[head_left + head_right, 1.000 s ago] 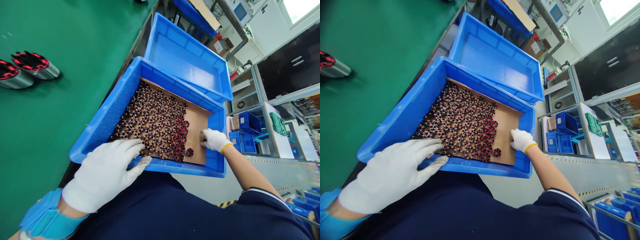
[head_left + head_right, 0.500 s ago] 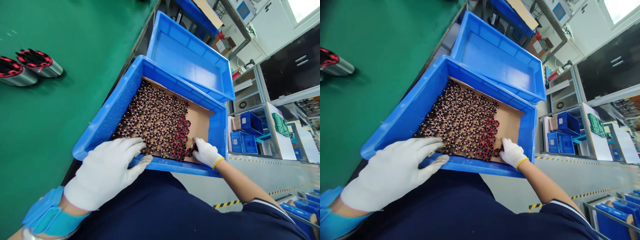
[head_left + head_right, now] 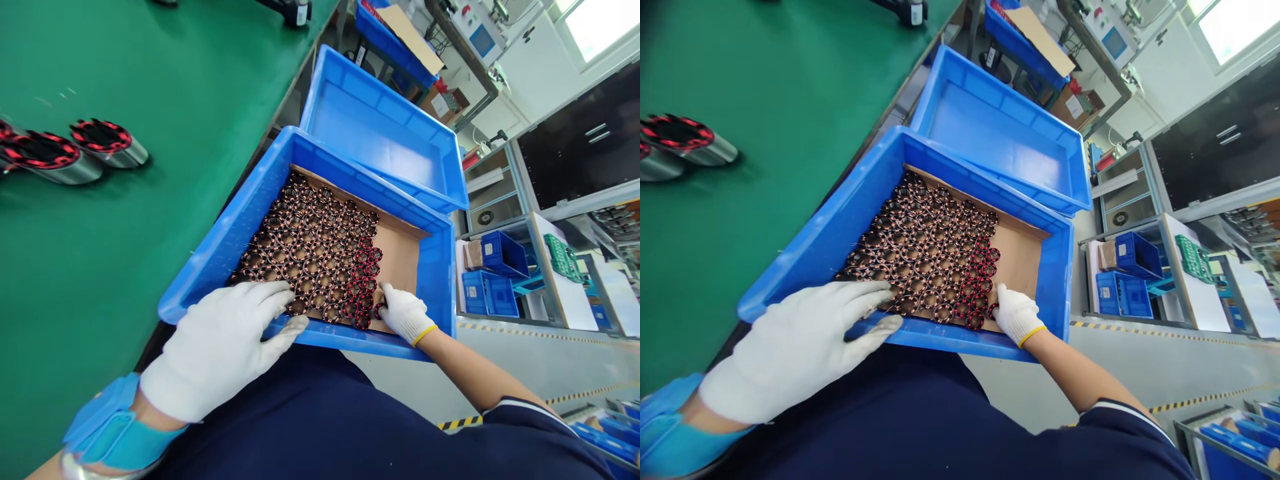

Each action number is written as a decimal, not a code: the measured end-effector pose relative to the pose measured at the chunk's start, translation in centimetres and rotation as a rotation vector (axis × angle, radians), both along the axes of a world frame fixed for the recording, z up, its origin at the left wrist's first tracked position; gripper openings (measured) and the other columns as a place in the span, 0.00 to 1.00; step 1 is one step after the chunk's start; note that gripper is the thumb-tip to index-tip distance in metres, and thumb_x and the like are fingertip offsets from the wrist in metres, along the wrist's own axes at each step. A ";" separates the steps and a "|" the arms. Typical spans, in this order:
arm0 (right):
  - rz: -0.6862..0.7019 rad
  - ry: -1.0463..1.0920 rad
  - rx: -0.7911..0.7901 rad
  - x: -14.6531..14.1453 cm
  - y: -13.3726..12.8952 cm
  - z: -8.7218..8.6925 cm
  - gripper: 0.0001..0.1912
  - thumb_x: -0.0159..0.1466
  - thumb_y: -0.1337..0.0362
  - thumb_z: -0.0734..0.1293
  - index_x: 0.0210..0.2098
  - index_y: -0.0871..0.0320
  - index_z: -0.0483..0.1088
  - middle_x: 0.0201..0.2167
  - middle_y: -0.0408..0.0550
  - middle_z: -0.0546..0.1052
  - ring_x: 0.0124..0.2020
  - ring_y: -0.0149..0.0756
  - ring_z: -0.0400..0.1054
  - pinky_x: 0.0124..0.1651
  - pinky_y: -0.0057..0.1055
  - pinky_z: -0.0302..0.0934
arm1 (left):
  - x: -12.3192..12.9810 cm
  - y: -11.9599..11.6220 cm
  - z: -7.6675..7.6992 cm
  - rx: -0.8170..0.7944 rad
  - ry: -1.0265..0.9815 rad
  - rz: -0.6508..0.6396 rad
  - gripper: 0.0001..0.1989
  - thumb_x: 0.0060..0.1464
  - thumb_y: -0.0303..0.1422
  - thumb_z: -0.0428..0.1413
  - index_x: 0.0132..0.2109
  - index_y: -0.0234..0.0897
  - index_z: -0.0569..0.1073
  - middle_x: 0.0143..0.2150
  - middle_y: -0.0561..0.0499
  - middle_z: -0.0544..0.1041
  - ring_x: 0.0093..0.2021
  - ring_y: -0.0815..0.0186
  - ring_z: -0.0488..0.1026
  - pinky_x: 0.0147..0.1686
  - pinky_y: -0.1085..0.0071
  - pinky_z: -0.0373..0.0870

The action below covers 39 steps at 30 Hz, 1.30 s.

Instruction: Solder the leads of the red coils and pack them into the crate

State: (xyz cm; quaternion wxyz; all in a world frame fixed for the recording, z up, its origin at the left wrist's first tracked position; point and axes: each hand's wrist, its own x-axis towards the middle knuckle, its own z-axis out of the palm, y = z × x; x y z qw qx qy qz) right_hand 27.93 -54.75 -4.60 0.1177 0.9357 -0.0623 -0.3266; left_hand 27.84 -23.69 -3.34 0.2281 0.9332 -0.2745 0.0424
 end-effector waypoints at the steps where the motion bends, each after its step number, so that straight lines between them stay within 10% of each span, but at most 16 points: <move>1: 0.002 0.008 0.016 0.3 -0.4 0.0 0.27 0.61 0.56 0.62 0.59 0.46 0.57 0.43 0.51 0.76 0.43 0.50 0.73 0.38 0.40 0.64 | 0.0 0.0 0.0 -0.001 -0.005 0.001 0.19 0.58 0.46 0.51 0.47 0.38 0.74 0.51 0.45 0.76 0.46 0.52 0.74 0.42 0.55 0.71; 8: -0.036 -0.222 0.003 8.2 -4.4 0.8 0.27 0.61 0.49 0.61 0.58 0.51 0.61 0.46 0.54 0.75 0.47 0.51 0.70 0.43 0.42 0.64 | 0.0 -0.3 0.2 -0.001 -0.029 -0.010 0.18 0.59 0.45 0.50 0.44 0.37 0.75 0.49 0.44 0.76 0.45 0.54 0.74 0.41 0.56 0.71; 14: 0.104 -0.229 0.144 15.6 -2.8 -0.4 0.25 0.59 0.59 0.64 0.56 0.48 0.63 0.51 0.49 0.74 0.52 0.47 0.68 0.51 0.43 0.61 | 0.0 -0.4 0.4 0.011 -0.042 0.003 0.19 0.60 0.46 0.49 0.45 0.36 0.75 0.48 0.44 0.77 0.44 0.55 0.74 0.38 0.59 0.71; 20: 0.020 -0.342 0.280 14.8 -3.2 -0.5 0.27 0.60 0.58 0.62 0.59 0.52 0.59 0.52 0.46 0.74 0.52 0.37 0.68 0.54 0.35 0.61 | 0.3 -0.6 0.7 0.016 0.017 0.025 0.18 0.61 0.45 0.49 0.45 0.37 0.75 0.48 0.44 0.76 0.45 0.55 0.74 0.40 0.58 0.71; 27: -0.073 -0.403 0.261 13.0 -4.0 -0.2 0.27 0.60 0.52 0.60 0.57 0.55 0.64 0.48 0.56 0.75 0.51 0.51 0.70 0.52 0.44 0.63 | -0.8 -0.4 3.0 -0.146 0.097 0.151 0.15 0.60 0.41 0.50 0.49 0.39 0.72 0.50 0.48 0.75 0.48 0.62 0.73 0.49 0.64 0.70; 31: 0.129 -0.636 0.343 14.1 1.7 2.2 0.36 0.59 0.45 0.61 0.63 0.54 0.57 0.54 0.57 0.70 0.54 0.53 0.67 0.54 0.46 0.63 | -0.9 3.8 4.0 -0.191 -0.074 0.411 0.21 0.58 0.43 0.52 0.54 0.36 0.69 0.56 0.45 0.72 0.54 0.62 0.69 0.54 0.64 0.67; 39: 0.869 -0.507 0.786 17.3 25.5 5.5 0.48 0.53 0.50 0.71 0.66 0.54 0.48 0.67 0.53 0.50 0.65 0.48 0.50 0.65 0.40 0.52 | 2.8 18.4 4.6 0.279 0.009 1.130 0.59 0.32 0.61 0.61 0.67 0.36 0.52 0.70 0.35 0.46 0.66 0.37 0.48 0.59 0.44 0.56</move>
